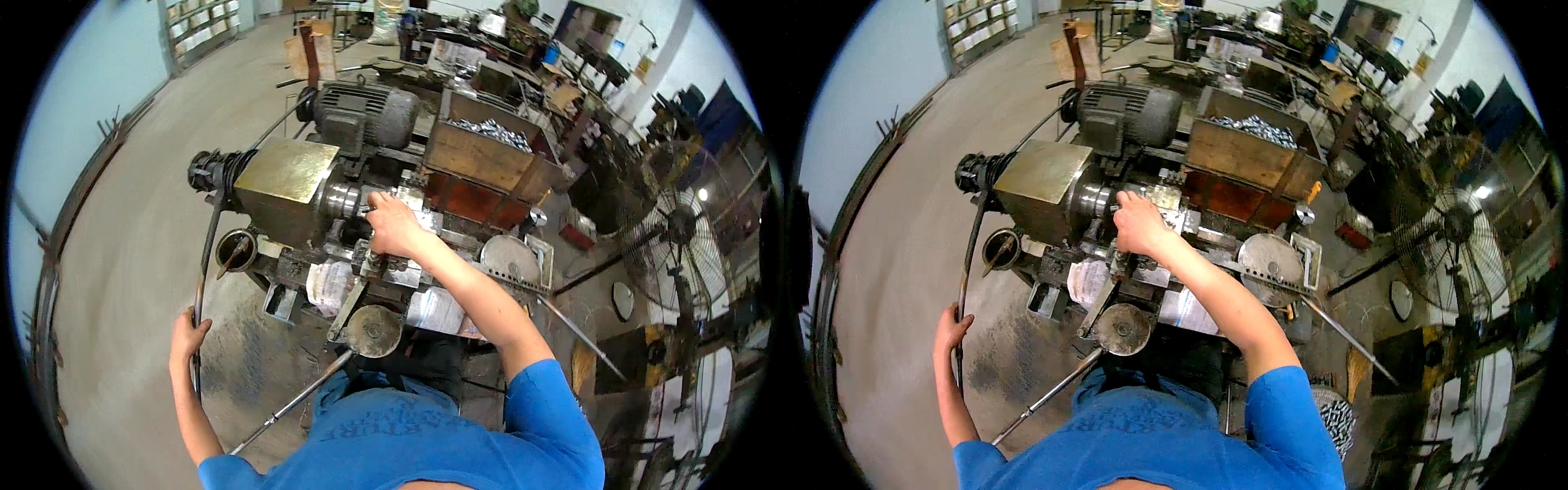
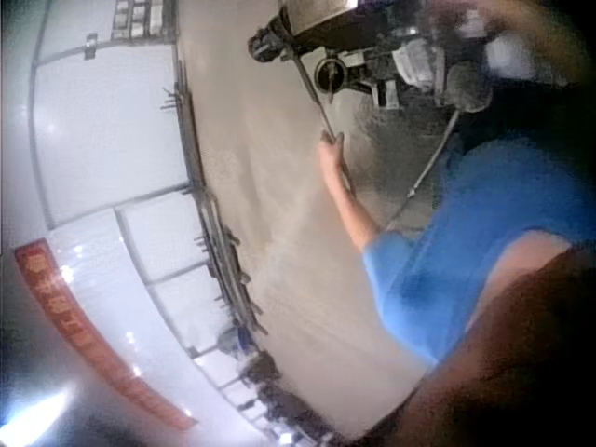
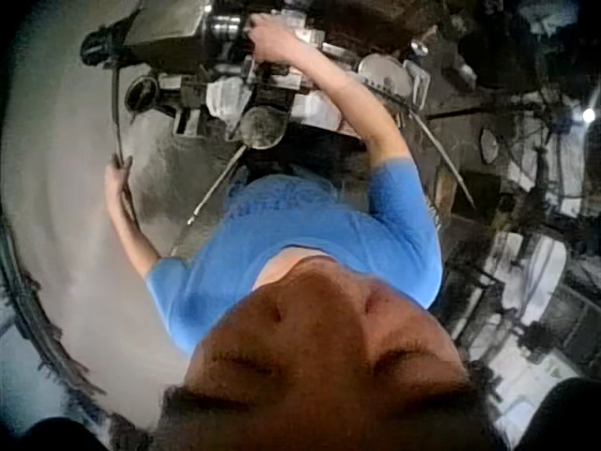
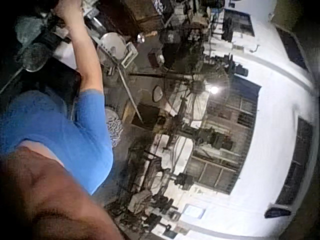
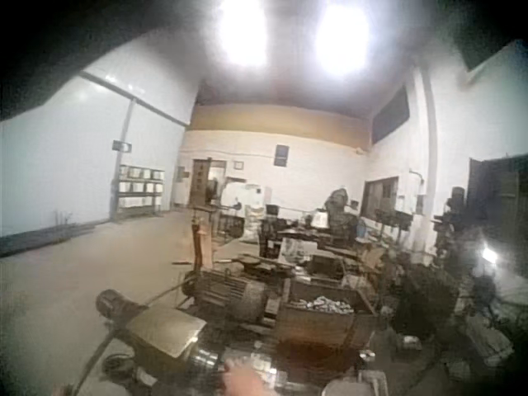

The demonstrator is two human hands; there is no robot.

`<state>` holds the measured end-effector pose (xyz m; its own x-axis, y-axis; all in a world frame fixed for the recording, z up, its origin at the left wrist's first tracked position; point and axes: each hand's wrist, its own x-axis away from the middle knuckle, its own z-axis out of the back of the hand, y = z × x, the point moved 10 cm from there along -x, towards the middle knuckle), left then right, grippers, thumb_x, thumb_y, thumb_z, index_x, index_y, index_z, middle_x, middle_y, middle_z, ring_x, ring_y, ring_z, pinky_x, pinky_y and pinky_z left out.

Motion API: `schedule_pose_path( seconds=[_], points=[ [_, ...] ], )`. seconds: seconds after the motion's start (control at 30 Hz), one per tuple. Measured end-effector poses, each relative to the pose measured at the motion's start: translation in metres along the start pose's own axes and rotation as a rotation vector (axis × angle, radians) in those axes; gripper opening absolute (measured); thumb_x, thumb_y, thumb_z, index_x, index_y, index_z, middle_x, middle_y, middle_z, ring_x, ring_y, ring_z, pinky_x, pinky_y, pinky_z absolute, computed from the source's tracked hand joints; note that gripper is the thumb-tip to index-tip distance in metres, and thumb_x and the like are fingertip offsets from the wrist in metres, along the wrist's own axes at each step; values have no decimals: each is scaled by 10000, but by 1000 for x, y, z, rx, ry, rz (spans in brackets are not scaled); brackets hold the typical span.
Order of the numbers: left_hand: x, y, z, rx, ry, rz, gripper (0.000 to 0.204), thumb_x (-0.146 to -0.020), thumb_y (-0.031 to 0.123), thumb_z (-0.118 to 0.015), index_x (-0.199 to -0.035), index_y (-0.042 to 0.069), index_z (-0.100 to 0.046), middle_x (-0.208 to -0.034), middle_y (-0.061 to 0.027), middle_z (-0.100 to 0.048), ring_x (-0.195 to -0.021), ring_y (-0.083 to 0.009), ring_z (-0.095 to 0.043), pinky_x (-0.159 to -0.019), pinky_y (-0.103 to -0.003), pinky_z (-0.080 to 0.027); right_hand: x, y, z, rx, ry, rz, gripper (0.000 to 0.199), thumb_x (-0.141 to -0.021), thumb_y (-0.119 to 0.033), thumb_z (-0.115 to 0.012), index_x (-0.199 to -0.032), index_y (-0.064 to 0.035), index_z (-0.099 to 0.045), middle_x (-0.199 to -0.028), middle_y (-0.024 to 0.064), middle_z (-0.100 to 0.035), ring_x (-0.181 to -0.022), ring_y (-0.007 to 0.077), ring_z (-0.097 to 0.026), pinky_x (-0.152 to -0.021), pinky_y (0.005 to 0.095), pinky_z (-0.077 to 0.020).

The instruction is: The person operates a lathe machine by pulling a lever to initiate metal turning, then picks up small metal parts and places them into a large metal container.

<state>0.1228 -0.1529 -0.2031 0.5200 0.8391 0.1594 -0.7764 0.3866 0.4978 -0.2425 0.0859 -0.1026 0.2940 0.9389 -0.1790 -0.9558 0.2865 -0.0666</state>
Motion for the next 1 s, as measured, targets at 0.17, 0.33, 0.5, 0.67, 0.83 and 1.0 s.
schedule_pose_path(
  seconds=[0.17, 0.33, 0.5, 0.67, 0.83, 1.0],
  points=[
    [28, -34, -2, -70, 175, 8, 376, -711, 223, -669, -960, -30, -545, -759, -238, -580, -755, -390, -575, -655, -422, -444, -42, 11, -53, 120, -180, -31, 305, -543, -192, -642, -777, 2, -668, -1050, 214, -522, -1009, 336, -513, -865, 369, -455],
    [29, -30, -2, -63, 252, 5, 336, -717, 200, -657, -944, -25, -551, -776, -253, -585, -788, -409, -573, -675, -449, -448, -51, 13, -53, 4, -142, -49, 307, -544, -160, -625, -768, 49, -649, -1045, 270, -512, -1015, 370, -506, -871, 380, -450],
    [27, -30, -2, -134, 200, 53, 287, -714, 181, -646, -905, -15, -560, -755, -239, -596, -787, -406, -577, -691, -466, -454, -53, 26, -36, -406, -10, -314, 322, -551, -148, -595, -756, 100, -607, -903, 298, -556, -822, 435, -561, -770, 415, -472],
    [11, -49, 7, -346, 209, 65, 242, -711, 200, -604, -874, 22, -585, -756, -206, -611, -756, -384, -593, -687, -462, -468, -64, 16, -27, -255, 49, -266, 254, -541, -165, -556, -678, 37, -628, -1023, 289, -537, -857, 460, -550, -774, 438, -464],
    [-56, -117, 84, -682, 469, -117, 82, -662, 95, -558, -709, 28, -556, -644, -162, -588, -631, -342, -591, -577, -428, -473, -69, 10, -25, -202, 89, -259, 242, -540, -186, -543, -661, 0, -640, -1117, 292, -513, -867, 460, -559, -797, 436, -462],
    [-79, -130, 90, -671, 397, -45, 156, -689, 88, -559, -833, 48, -604, -764, -163, -621, -700, -347, -607, -627, -431, -483, -64, 9, -22, -258, 48, -178, 200, -575, -133, -543, -714, -18, -631, -939, 238, -556, -842, 428, -556, -766, 443, -464]
  ],
)
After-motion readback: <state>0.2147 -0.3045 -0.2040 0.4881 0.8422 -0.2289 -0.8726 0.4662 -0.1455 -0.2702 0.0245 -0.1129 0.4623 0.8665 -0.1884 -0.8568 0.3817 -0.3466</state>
